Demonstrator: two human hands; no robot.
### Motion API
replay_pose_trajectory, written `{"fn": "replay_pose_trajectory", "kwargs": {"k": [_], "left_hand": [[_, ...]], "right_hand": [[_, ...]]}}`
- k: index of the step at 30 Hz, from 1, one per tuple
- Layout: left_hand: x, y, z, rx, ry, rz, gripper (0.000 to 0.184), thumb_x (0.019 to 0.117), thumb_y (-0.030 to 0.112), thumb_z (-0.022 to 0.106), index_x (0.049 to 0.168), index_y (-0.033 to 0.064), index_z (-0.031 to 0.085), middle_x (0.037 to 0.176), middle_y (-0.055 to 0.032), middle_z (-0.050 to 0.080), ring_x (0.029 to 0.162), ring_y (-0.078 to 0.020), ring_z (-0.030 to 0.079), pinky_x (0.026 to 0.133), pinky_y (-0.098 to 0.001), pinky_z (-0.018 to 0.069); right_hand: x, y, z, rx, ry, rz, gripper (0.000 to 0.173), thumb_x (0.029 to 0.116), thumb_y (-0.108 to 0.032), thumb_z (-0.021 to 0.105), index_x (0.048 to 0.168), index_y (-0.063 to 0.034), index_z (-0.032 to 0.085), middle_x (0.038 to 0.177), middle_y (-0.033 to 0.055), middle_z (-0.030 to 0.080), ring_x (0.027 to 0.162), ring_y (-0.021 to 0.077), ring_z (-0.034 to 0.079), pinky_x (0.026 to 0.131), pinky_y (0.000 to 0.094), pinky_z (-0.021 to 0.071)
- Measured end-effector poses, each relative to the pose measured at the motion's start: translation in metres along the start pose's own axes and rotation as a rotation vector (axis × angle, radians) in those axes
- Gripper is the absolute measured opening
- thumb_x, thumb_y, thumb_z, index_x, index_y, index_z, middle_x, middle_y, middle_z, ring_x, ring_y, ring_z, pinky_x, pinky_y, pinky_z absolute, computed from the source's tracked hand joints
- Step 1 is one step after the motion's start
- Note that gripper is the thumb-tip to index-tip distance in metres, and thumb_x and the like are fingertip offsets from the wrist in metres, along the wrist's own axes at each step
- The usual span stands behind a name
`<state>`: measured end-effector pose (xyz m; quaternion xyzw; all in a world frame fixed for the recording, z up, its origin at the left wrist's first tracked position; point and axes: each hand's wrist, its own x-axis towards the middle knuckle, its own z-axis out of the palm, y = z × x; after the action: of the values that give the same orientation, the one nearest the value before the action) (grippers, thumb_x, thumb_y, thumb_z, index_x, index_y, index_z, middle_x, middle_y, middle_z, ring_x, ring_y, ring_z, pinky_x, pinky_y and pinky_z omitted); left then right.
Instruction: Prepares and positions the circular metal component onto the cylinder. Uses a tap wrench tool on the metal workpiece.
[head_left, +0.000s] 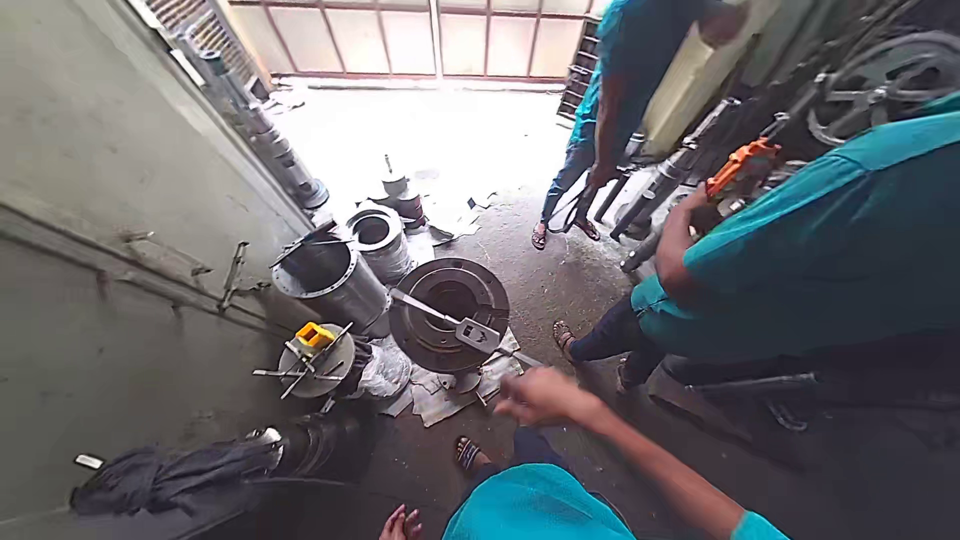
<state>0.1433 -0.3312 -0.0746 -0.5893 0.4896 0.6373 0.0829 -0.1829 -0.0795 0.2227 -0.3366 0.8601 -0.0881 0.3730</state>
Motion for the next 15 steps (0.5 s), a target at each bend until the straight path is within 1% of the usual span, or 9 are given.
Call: {"fn": "replay_pose_trajectory", "kwargs": {"k": [2,4,5,6,8,10,12,14,15], "left_hand": [[0.005,0.003,0.000,-0.062,0.015,0.007,0.038,0.1112,0.019,0.038,0.141,0.0020,0.053,0.112,-0.0219,0.072,0.079,-0.0257,0.070,0.064,-0.0401,0.0558],[0.014,0.008,0.009,-0.087,-0.011,0.009,0.036,0.1113,0.021,0.040,0.140,0.0031,0.055,0.109,-0.0209,0.073,0.077,-0.0259,0.071,0.063,-0.0399,0.0558],[0.017,0.011,0.015,-0.077,-0.026,0.008,0.036,0.1111,0.021,0.043,0.139,0.0032,0.056,0.109,-0.0209,0.073,0.078,-0.0264,0.071,0.063,-0.0409,0.0562],[0.019,0.016,0.022,-0.056,-0.050,0.012,0.036,0.1109,0.021,0.044,0.139,0.0028,0.056,0.110,-0.0213,0.073,0.079,-0.0271,0.071,0.064,-0.0420,0.0565],[0.015,0.022,0.031,0.028,-0.085,0.018,0.035,0.1107,0.020,0.045,0.139,0.0024,0.056,0.110,-0.0210,0.073,0.080,-0.0269,0.071,0.065,-0.0420,0.0570],[0.020,0.030,0.046,0.080,-0.111,0.012,0.034,0.1110,0.020,0.044,0.138,0.0029,0.056,0.109,-0.0204,0.073,0.081,-0.0276,0.072,0.067,-0.0433,0.0575],[0.020,0.034,0.059,0.100,-0.140,0.001,0.033,0.1111,0.019,0.044,0.138,0.0031,0.055,0.110,-0.0199,0.073,0.082,-0.0280,0.072,0.069,-0.0436,0.0580],[0.018,0.036,0.065,0.100,-0.164,0.019,0.033,0.1110,0.018,0.044,0.138,0.0026,0.055,0.111,-0.0202,0.072,0.082,-0.0277,0.072,0.068,-0.0430,0.0580],[0.016,0.040,0.068,0.103,-0.170,0.046,0.032,0.1107,0.017,0.045,0.137,0.0020,0.056,0.111,-0.0203,0.072,0.082,-0.0275,0.071,0.068,-0.0429,0.0582]], "right_hand": [[0.013,0.039,-0.031,0.066,0.254,0.242,0.054,0.1055,-0.053,0.043,0.129,-0.0083,0.060,0.104,0.0208,0.071,0.103,0.0426,0.069,0.087,0.0664,0.0511],[0.051,0.042,-0.057,0.184,0.574,0.289,0.047,0.1070,-0.047,0.046,0.124,-0.0058,0.061,0.094,0.0202,0.070,0.092,0.0415,0.070,0.080,0.0637,0.0528],[0.073,0.030,-0.064,0.196,0.636,0.271,0.048,0.1059,-0.049,0.047,0.127,-0.0073,0.061,0.097,0.0204,0.071,0.093,0.0415,0.070,0.080,0.0638,0.0539],[0.094,0.010,-0.065,0.175,0.642,0.247,0.054,0.1037,-0.053,0.050,0.133,-0.0086,0.060,0.108,0.0224,0.071,0.101,0.0433,0.069,0.084,0.0650,0.0533],[0.119,-0.039,-0.044,0.099,0.577,0.152,0.066,0.0989,-0.058,0.055,0.144,-0.0098,0.055,0.139,0.0295,0.055,0.126,0.0496,0.054,0.098,0.0680,0.0451],[0.125,-0.069,-0.018,-0.039,0.543,-0.030,0.070,0.0949,-0.063,0.057,0.143,-0.0129,0.056,0.148,0.0288,0.047,0.134,0.0464,0.049,0.107,0.0643,0.0405],[0.104,-0.075,0.007,-0.129,0.468,-0.247,0.066,0.0987,-0.062,0.049,0.143,-0.0134,0.056,0.141,0.0199,0.057,0.133,0.0355,0.053,0.117,0.0575,0.0313],[0.066,-0.062,0.027,-0.149,0.445,-0.424,0.058,0.1028,-0.059,0.042,0.132,-0.0118,0.059,0.111,0.0097,0.071,0.111,0.0269,0.066,0.119,0.0531,0.0320],[0.046,-0.047,0.031,-0.141,0.453,-0.446,0.053,0.1039,-0.056,0.041,0.123,-0.0116,0.062,0.094,0.0061,0.072,0.096,0.0244,0.070,0.116,0.0537,0.0343]]}}
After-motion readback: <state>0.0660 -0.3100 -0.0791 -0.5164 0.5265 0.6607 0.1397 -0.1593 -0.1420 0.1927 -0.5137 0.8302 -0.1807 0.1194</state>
